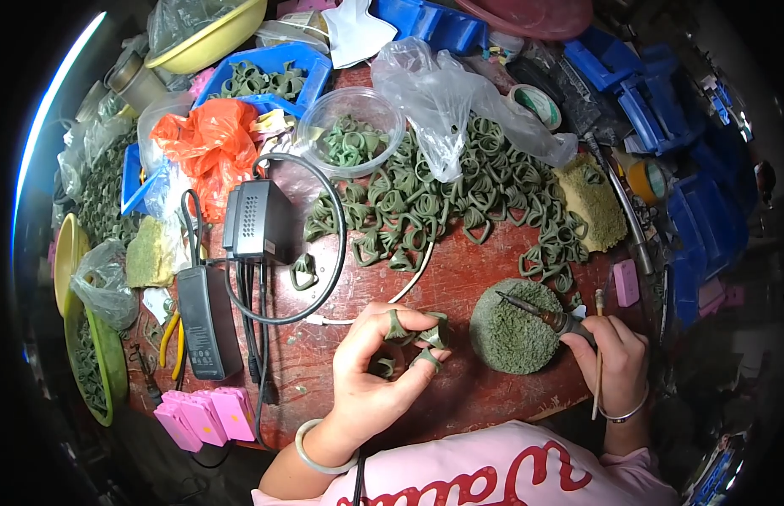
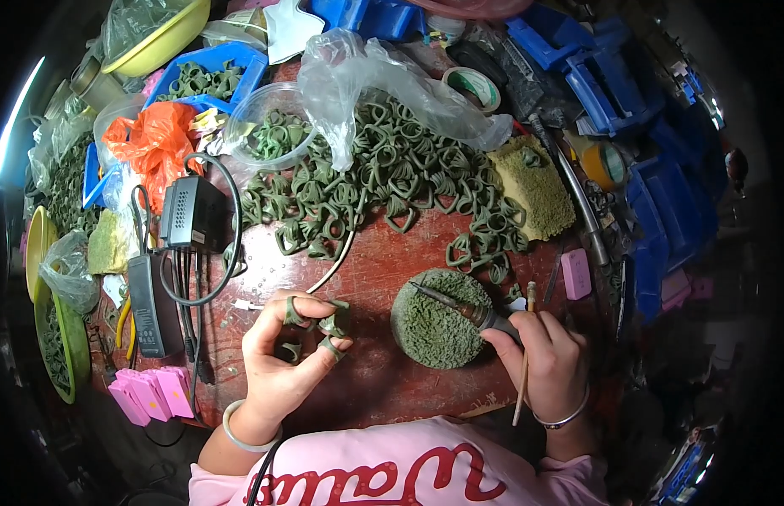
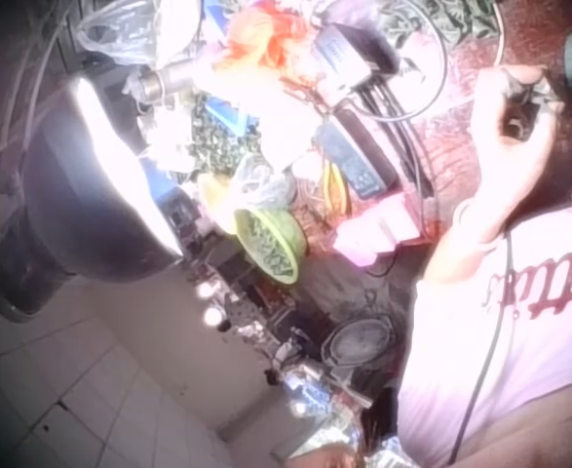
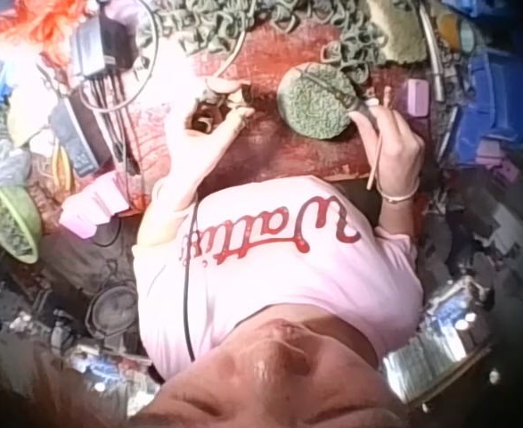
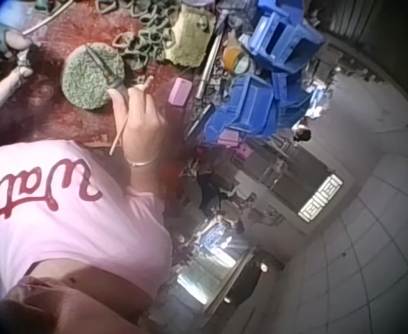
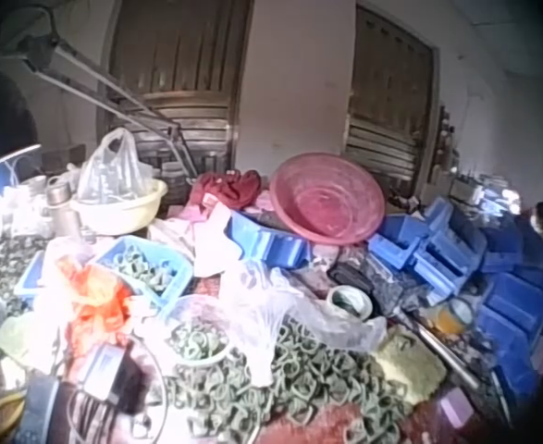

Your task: The recorder uses a heated tool to join small green wax components at a workshop bench.

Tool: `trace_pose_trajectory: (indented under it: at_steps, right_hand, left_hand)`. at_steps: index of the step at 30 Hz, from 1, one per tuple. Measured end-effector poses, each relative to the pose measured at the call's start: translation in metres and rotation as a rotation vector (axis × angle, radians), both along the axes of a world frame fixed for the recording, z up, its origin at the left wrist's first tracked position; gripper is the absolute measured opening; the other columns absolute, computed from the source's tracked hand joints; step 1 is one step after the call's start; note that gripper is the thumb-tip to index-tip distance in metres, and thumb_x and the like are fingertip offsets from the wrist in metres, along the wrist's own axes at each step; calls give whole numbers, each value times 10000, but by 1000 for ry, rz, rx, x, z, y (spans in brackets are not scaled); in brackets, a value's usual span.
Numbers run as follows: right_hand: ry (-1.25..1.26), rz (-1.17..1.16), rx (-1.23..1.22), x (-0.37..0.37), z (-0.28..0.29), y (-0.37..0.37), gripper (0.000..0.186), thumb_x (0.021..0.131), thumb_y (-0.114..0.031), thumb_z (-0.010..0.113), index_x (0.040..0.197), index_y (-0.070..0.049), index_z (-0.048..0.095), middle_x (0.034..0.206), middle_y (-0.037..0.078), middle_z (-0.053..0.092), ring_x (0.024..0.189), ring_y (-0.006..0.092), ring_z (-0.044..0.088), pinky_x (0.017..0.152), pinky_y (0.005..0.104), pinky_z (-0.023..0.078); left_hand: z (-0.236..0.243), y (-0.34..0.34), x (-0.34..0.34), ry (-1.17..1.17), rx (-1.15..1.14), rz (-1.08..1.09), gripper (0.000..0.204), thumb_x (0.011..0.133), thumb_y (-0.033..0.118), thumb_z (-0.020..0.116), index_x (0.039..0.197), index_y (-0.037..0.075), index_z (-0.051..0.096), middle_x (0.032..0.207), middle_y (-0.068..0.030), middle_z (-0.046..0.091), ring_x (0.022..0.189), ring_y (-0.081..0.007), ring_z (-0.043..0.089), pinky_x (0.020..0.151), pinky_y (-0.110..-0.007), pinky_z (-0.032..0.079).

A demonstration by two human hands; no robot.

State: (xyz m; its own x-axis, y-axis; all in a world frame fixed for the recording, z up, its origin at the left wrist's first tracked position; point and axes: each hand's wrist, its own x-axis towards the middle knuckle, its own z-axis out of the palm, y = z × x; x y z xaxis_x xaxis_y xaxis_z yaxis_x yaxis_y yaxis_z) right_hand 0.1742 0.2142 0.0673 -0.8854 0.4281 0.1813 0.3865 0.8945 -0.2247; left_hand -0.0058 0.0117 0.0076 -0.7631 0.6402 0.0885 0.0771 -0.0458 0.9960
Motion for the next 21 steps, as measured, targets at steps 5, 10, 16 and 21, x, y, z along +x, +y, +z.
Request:
trace_pose_trajectory:
  at_steps: [5, 10, 16, 21]
  right_hand:
    - [-27, -7, -9, -1, 2, -1, 272, 752, -165, 806, 847, -7, 606, 698, 136, 591, 566, 327, 597, 494, 392, 463]
    - [87, -46, -198, 6, 0, 1, 271, 791, -199, 785, 839, -9, 598, 696, 140, 605, 568, 328, 603, 513, 368, 466]
    - [175, 119, -423, -9, -15, -16, 374, 862, -365, 720, 848, -12, 598, 683, 115, 599, 590, 292, 635, 533, 357, 486]
    - [179, 158, -456, -14, -27, -20, 329, 848, -301, 743, 848, -7, 594, 692, 117, 603, 593, 292, 632, 527, 353, 485]
  left_hand:
    - [0, -1, 1, -10, -8, 4, 315, 690, -49, 757, 982, 21, 662, 902, -66, 637, 834, -189, 593, 769, -303, 475]
    - [-1, 1, 0, 13, 8, -1, 310, 694, -55, 744, 983, 20, 661, 904, -65, 638, 837, -187, 595, 772, -300, 475]
    - [-5, 0, 0, -19, 7, -7, 308, 699, -62, 726, 989, 18, 657, 918, -69, 637, 849, -186, 595, 777, -299, 474]
    - [-2, 0, -2, 34, 20, -13, 306, 702, -61, 727, 989, 17, 656, 936, -75, 638, 858, -189, 596, 781, -303, 477]
